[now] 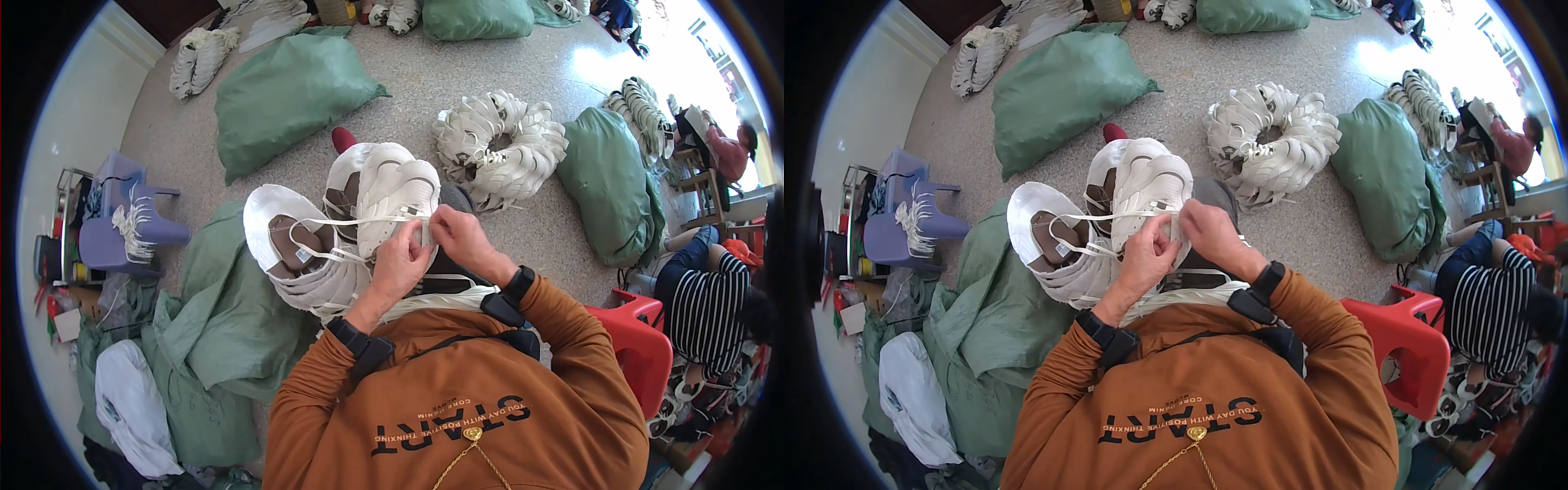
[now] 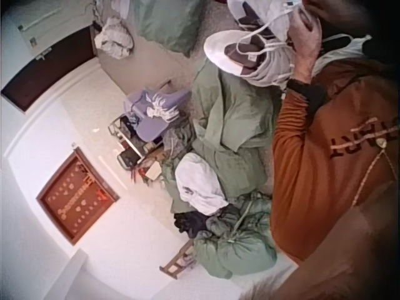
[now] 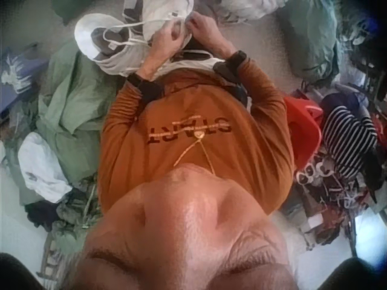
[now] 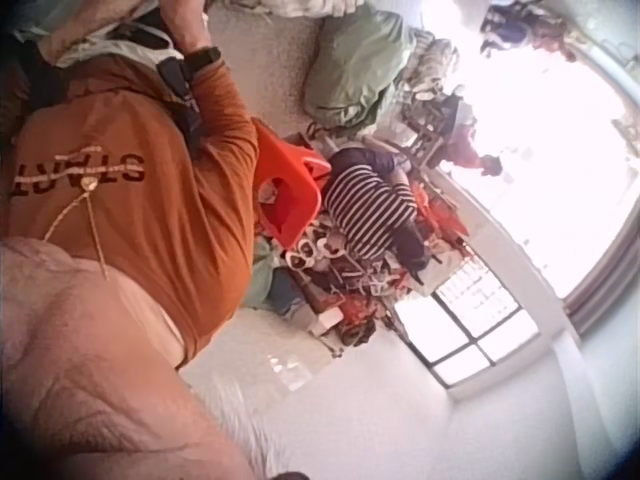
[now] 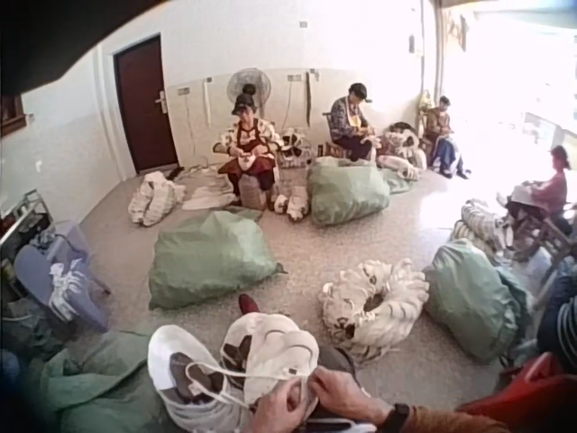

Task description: The person is sitting on the floor in a workshop environment, lacing a pair of white shoes. They thread the laces through the eyelets, pull them tight, and tie them into a knot. The person handles the shoes and laces by hand throughout the process.

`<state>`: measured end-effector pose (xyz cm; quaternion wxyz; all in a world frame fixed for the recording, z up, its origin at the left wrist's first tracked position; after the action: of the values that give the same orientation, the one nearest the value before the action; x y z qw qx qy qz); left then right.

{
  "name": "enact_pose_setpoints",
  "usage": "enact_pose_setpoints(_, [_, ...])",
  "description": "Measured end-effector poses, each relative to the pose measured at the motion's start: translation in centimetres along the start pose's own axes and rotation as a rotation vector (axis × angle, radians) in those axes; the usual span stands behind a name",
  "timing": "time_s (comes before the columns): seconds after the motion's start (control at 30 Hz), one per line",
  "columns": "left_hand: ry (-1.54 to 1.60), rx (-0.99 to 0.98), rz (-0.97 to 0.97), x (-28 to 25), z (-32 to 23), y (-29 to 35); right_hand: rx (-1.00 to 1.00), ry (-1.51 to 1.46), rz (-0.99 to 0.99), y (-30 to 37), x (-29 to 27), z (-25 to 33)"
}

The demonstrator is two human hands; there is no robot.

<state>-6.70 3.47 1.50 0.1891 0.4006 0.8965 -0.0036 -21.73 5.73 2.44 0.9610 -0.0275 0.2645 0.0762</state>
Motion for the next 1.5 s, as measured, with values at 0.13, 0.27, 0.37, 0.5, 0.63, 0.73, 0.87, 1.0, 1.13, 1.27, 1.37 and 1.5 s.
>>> enact_pose_setpoints(0.13, [0.285,-0.147,0.119,-1.0,-0.8,0.5,0.064,0.088,0.084,-0.2,0.0,0.7])
enact_pose_setpoints(0.27, [0.32,-0.103,0.117,-0.9,-0.1,0.3,0.04,0.26,0.236,-1.1,0.4,0.7])
enact_pose_setpoints(0.37, [0.242,-0.093,0.068,-0.8,-0.7,0.1,0.032,0.273,0.218,-1.1,0.7,1.1])
enact_pose_setpoints(0.5, [0.097,-0.045,0.018,-1.2,-1.5,0.3,-0.008,0.293,0.211,-0.6,0.7,2.3])
enact_pose_setpoints(0.63, [0.671,-0.063,0.149,-5.2,-1.3,2.9,-0.043,0.123,0.097,-0.3,-0.3,1.6])
enact_pose_setpoints(0.73, [1.147,0.253,-0.073,-15.4,-1.6,9.1,0.049,0.011,0.128,-0.4,-0.2,0.4])
enact_pose_setpoints(0.87, [0.512,-0.022,0.003,-17.2,-1.2,12.8,0.064,-0.028,0.066,-0.5,-0.4,1.1])
enact_pose_setpoints(1.0, [-0.078,-0.12,0.002,-13.5,-3.0,10.3,-0.013,-0.018,-0.023,-1.1,-0.9,0.0])
enact_pose_setpoints(1.13, [-0.57,0.286,-0.146,-8.8,-7.1,6.0,-0.036,-0.084,0.047,-1.7,-0.2,-1.4])
enact_pose_setpoints(1.27, [-0.716,0.352,-0.072,-5.3,-6.0,2.0,-0.143,-0.096,-0.005,-1.9,-0.8,-0.4])
enact_pose_setpoints(1.37, [-0.759,0.287,-0.05,-4.8,-4.5,0.8,-0.091,-0.229,0.064,-1.6,-0.5,0.2])
enact_pose_setpoints(1.5, [-0.778,0.265,-0.013,-4.7,-4.3,-0.4,0.087,-0.512,0.211,-0.7,0.2,-1.7])
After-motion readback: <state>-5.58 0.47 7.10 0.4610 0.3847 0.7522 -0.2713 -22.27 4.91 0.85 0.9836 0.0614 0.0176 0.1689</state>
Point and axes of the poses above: each hand's wrist, its own y-axis away from the middle knuckle, its own x-axis out of the palm, z = x × y, the point moved 6 cm from there along -y, towards the middle knuckle, and after that the axes turned 14 degrees about z, right-handed, at the moved point
